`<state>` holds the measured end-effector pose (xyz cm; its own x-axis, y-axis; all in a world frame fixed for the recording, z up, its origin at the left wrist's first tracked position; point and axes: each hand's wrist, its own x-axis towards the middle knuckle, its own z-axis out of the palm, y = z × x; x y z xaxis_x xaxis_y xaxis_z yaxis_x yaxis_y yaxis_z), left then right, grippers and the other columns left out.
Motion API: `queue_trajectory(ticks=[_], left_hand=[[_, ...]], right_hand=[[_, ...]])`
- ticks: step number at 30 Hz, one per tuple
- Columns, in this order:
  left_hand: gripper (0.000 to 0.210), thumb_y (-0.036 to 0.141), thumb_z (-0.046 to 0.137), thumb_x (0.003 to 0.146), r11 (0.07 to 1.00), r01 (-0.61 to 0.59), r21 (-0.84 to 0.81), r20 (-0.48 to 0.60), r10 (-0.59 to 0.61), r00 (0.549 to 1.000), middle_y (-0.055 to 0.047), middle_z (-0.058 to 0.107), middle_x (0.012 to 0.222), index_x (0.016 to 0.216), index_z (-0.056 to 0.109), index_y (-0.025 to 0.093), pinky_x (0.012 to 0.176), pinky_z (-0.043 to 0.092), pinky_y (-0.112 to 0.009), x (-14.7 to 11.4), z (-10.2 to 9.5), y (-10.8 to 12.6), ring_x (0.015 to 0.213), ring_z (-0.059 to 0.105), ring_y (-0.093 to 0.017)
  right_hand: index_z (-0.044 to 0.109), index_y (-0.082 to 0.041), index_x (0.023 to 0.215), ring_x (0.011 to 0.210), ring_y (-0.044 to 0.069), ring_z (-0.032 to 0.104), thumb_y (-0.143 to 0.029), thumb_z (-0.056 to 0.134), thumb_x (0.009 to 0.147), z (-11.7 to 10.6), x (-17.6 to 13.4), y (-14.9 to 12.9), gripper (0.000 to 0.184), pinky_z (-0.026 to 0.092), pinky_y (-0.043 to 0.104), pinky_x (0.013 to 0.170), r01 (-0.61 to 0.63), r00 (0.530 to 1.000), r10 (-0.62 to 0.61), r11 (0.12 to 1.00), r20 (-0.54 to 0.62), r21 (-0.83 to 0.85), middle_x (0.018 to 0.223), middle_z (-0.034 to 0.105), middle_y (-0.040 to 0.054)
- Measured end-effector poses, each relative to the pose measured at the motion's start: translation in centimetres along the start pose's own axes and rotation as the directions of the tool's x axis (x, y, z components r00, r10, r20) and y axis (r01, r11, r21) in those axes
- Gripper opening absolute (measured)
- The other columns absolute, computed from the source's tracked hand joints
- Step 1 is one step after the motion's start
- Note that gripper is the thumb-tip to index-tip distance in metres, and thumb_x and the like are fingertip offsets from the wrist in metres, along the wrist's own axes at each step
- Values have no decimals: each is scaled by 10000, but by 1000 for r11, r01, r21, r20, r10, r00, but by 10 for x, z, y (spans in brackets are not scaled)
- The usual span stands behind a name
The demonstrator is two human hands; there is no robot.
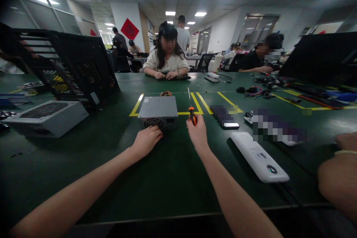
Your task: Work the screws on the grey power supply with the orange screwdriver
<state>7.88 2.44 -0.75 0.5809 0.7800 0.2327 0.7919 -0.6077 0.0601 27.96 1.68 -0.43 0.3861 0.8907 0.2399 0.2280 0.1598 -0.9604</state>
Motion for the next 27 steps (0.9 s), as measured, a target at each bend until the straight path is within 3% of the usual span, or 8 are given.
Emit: queue_trajectory(ticks=[4,6,8,10,13,15,19,27], left_hand=[[198,266,407,860,967,83,-240,-19,-90,996,-54,587,958,906,574,170,725,444,-303,-7,-10,-1,880,549,-177],[175,276,424,851,833,174,-526,5,-202,979,-34,603,898,896,554,168,705,451,-280,-13,-18,1,819,565,-149],[157,263,442,841,565,222,-795,60,-291,955,-27,608,854,902,540,157,683,457,-253,-18,-27,5,776,570,-125],[168,234,464,831,239,229,-944,135,-352,926,-34,606,841,947,542,141,655,456,-224,-22,-33,11,751,567,-108],[179,177,503,814,-182,223,-958,279,-395,875,-41,600,796,963,579,115,607,442,-174,-25,-35,18,677,552,-74],[134,137,515,805,-360,212,-908,353,-390,851,-39,602,757,897,605,101,579,440,-150,-25,-31,20,629,549,-57],[101,118,509,811,-548,227,-805,455,-324,830,-47,633,748,808,609,100,539,458,-129,-29,-23,17,596,576,-53],[86,160,515,818,-700,236,-674,459,-146,876,-91,667,872,811,582,106,620,520,-189,-43,-29,16,716,644,-116]], right_hand=[[490,-195,901,589,109,480,-376,513,729,-1,-5,-8,251,390,242,526,14,999,-15,1000,39,11,737,500,-16],[507,-196,928,559,103,466,-429,471,759,-1,-10,-16,290,374,234,505,20,996,-22,1000,81,23,690,490,-24],[528,-192,941,540,99,458,-450,450,775,-1,-19,-27,316,366,229,495,22,991,-26,999,132,31,651,489,-27],[535,-182,942,560,102,474,-443,454,783,1,-33,-38,316,380,229,522,-6,983,-4,998,185,55,642,512,-19],[508,-176,962,607,105,509,-424,449,805,4,-65,-53,299,400,229,572,-197,936,129,963,328,182,675,568,-1],[479,-179,960,610,106,523,-408,463,809,7,-91,-57,274,406,230,568,-349,873,229,910,431,224,715,595,11],[463,-179,918,551,84,492,-399,429,840,16,-140,-49,235,369,208,501,-486,777,287,839,561,243,740,596,16],[459,-168,884,375,35,371,-505,485,778,24,-181,-41,354,221,158,369,-618,749,414,719,517,319,545,529,-30]])
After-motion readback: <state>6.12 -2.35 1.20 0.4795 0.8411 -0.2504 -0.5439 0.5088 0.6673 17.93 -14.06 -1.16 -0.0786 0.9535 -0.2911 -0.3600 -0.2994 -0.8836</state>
